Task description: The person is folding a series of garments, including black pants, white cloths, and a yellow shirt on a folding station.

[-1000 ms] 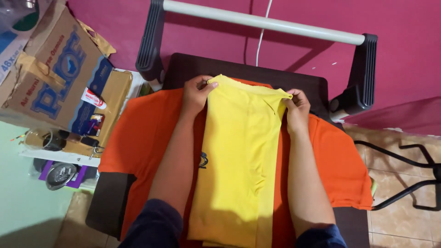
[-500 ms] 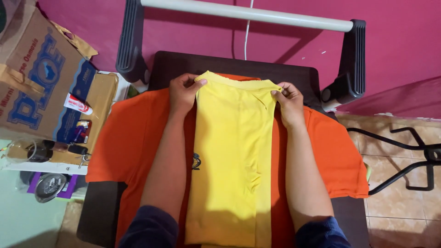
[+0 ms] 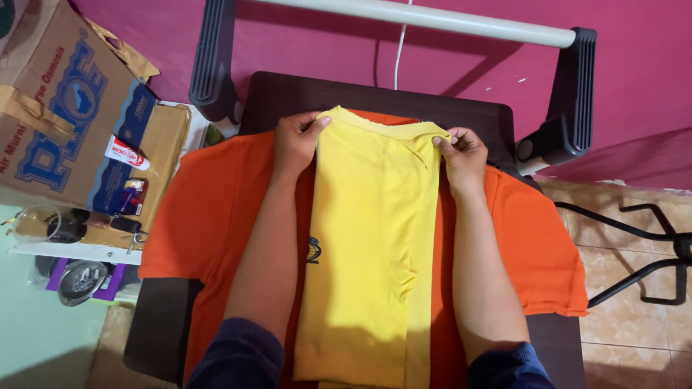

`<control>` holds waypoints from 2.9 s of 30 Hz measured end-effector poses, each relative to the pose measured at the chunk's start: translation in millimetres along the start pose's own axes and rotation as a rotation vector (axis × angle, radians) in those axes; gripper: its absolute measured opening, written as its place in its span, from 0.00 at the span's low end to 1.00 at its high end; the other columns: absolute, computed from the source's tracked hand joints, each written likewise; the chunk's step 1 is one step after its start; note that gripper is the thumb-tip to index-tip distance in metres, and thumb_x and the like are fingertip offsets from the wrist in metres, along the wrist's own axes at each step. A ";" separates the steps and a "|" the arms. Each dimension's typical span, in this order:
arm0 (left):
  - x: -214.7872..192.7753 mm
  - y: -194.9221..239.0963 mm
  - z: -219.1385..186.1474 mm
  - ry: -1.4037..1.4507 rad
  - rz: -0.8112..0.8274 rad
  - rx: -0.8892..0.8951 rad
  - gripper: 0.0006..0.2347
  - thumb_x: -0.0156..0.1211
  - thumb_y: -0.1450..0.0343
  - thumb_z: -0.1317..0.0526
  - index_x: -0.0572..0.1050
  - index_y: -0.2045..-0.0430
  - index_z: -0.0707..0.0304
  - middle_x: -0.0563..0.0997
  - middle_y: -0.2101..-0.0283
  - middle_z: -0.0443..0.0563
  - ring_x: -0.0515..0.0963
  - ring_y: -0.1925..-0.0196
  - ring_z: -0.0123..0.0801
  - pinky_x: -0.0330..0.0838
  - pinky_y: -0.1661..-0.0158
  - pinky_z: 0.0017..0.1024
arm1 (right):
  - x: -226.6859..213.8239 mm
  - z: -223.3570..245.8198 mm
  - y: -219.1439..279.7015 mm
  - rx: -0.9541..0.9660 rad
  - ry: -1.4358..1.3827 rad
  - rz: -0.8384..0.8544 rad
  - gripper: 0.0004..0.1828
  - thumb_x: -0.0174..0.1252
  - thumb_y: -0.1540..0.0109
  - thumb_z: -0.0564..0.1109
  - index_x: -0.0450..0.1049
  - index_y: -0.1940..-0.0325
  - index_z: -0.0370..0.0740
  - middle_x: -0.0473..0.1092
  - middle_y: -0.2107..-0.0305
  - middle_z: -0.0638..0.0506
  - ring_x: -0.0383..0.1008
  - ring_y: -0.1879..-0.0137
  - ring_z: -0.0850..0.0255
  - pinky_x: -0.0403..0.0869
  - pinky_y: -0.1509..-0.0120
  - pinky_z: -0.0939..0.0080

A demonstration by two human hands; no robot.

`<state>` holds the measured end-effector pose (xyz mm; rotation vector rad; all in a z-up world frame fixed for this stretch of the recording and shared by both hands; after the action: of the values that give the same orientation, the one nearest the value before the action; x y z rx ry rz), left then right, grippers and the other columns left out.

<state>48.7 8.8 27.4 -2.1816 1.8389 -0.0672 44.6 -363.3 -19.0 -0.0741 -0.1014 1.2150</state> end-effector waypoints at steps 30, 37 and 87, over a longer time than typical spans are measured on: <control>-73.8 282.3 -198.7 -0.471 0.754 0.173 0.22 0.74 0.37 0.53 0.80 0.53 0.67 0.81 0.53 0.67 0.80 0.48 0.62 0.74 0.47 0.45 | -32.1 200.9 379.9 -0.064 0.537 0.788 0.32 0.68 0.48 0.35 0.73 0.39 0.34 0.69 0.56 0.35 0.74 0.52 0.41 0.79 0.61 0.46; -60.5 380.0 -128.9 -0.732 0.693 0.309 0.18 0.71 0.35 0.50 0.81 0.52 0.50 0.76 0.53 0.49 0.76 0.48 0.47 0.70 0.46 0.43 | -47.7 136.2 418.4 -0.278 0.860 0.563 0.15 0.71 0.45 0.44 0.82 0.54 0.48 0.71 0.56 0.48 0.74 0.44 0.46 0.74 0.39 0.47; -97.0 387.4 -121.3 -0.600 0.473 0.774 0.12 0.55 0.29 0.65 0.81 0.56 0.49 0.77 0.50 0.46 0.80 0.58 0.44 0.73 0.57 0.40 | -83.6 145.4 431.6 -0.397 0.912 0.298 0.10 0.62 0.40 0.41 0.83 0.56 0.48 0.72 0.54 0.49 0.73 0.42 0.47 0.76 0.40 0.48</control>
<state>-367.0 23.9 62.4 -1.0670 1.5524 -0.0153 -403.3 -291.7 74.1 -1.0044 0.4839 1.3381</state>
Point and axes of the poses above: each hand's wrist, its own y-axis away from the middle knuckle, its own x-axis out of the palm, z = x × y, the point moved 6 cm from there along -y, towards the middle knuckle
